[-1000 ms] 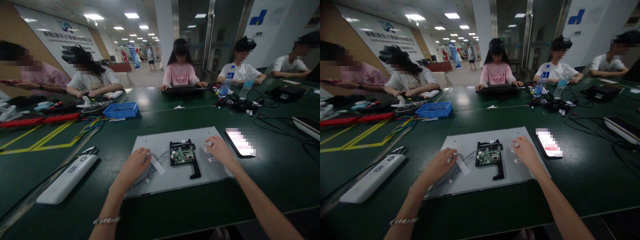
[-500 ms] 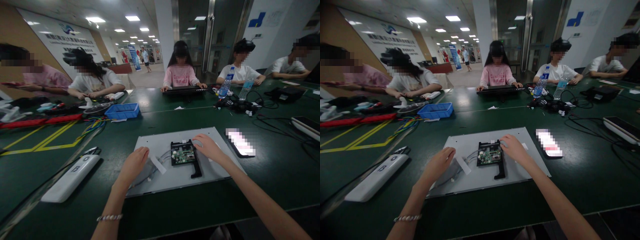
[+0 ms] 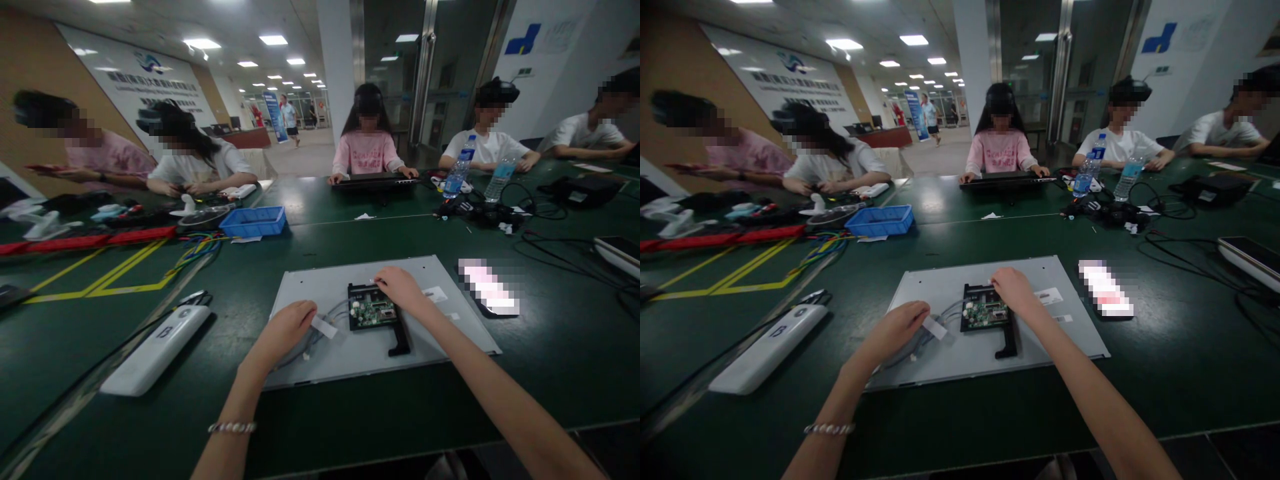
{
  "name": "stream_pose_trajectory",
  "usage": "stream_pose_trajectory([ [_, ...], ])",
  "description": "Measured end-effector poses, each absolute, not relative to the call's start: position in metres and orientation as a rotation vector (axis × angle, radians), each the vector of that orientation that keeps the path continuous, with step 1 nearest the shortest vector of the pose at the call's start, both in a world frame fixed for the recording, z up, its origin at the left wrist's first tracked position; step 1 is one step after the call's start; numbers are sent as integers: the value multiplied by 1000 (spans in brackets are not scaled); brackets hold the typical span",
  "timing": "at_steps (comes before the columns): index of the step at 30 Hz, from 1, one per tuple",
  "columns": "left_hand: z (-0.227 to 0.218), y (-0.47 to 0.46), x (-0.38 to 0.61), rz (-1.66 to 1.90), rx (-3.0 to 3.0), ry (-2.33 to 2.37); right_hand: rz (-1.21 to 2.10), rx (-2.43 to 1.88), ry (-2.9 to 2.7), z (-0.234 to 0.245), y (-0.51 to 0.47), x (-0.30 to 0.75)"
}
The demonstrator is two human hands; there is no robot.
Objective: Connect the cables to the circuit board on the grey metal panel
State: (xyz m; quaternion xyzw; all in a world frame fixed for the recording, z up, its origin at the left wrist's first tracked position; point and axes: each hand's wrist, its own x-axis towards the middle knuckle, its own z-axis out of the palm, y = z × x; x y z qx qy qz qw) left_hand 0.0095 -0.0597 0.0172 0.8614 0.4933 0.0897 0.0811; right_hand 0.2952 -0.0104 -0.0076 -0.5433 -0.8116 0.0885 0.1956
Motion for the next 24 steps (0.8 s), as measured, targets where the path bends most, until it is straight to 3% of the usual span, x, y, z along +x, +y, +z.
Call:
stream_pose_trajectory([
  [12, 15, -56, -3, 207, 2639, 1605, 7, -1595, -2171, 5, -33, 362],
  [24, 11, -55, 3, 334, 2722, 1646, 385, -1520, -2090, -24, -44, 383],
])
